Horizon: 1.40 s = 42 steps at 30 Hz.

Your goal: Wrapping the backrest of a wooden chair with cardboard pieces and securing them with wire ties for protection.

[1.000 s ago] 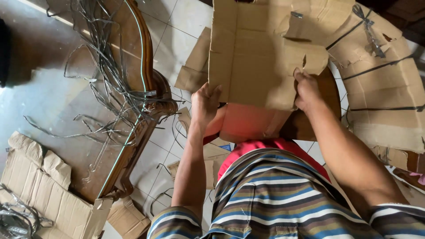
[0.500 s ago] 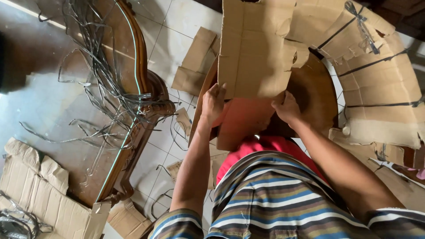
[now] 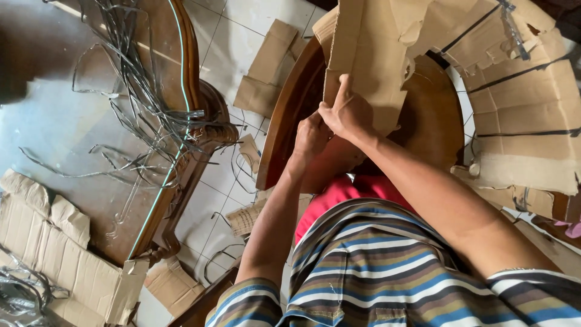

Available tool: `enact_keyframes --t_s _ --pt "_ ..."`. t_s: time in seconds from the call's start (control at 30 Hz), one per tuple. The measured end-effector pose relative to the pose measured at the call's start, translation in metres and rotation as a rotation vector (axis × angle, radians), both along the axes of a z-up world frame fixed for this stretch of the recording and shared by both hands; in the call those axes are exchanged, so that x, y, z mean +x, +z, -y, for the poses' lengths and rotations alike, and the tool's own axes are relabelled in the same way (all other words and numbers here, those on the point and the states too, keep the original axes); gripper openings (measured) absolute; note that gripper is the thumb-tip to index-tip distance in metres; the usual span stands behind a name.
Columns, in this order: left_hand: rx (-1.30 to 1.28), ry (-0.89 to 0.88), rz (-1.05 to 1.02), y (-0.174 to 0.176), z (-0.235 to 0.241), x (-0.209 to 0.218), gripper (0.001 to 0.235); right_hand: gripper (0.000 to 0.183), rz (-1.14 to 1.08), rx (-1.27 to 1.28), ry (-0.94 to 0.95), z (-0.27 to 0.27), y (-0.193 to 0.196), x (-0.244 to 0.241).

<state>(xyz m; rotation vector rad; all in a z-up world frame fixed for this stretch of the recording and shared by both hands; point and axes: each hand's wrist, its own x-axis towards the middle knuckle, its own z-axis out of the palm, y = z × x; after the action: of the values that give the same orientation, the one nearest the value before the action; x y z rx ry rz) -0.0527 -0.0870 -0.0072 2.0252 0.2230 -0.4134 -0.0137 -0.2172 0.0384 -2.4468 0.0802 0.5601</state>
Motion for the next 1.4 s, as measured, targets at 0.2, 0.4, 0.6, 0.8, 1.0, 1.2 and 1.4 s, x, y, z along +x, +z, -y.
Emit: enact_keyframes --t_s 0.2,0.4,0.6,0.8,1.0,1.2,1.4 --pt "0.039 -0.023 -0.021 0.012 0.003 -0.022 0.014 0.070 0.033 -0.055 0.015 -0.002 -0.020 -0.005" --pt "-0.242 -0.089 -0.231 -0.048 -0.049 -0.053 0.082 0.067 -0.025 0.051 -0.014 0.019 -0.006 0.002" --pt "0.225 -0.621 -0.008 -0.188 -0.089 -0.093 0.070 0.065 0.095 0.084 -0.043 0.037 0.002 0.003" --pt "0.164 -0.556 -0.275 -0.155 -0.068 -0.114 0.049 0.060 0.011 0.143 -0.065 0.052 0.015 -0.005" --pt "0.585 -0.701 -0.225 -0.157 -0.055 -0.127 0.032 0.062 -0.046 0.214 -0.129 0.054 0.019 -0.011" --pt "0.916 -0.715 -0.227 -0.088 -0.040 -0.153 0.026 0.055 -0.026 0.366 -0.196 0.053 0.027 -0.005" --pt "0.937 -0.827 -0.180 0.152 -0.044 -0.124 0.015 0.062 -0.111 0.384 -0.317 0.052 0.038 0.011"
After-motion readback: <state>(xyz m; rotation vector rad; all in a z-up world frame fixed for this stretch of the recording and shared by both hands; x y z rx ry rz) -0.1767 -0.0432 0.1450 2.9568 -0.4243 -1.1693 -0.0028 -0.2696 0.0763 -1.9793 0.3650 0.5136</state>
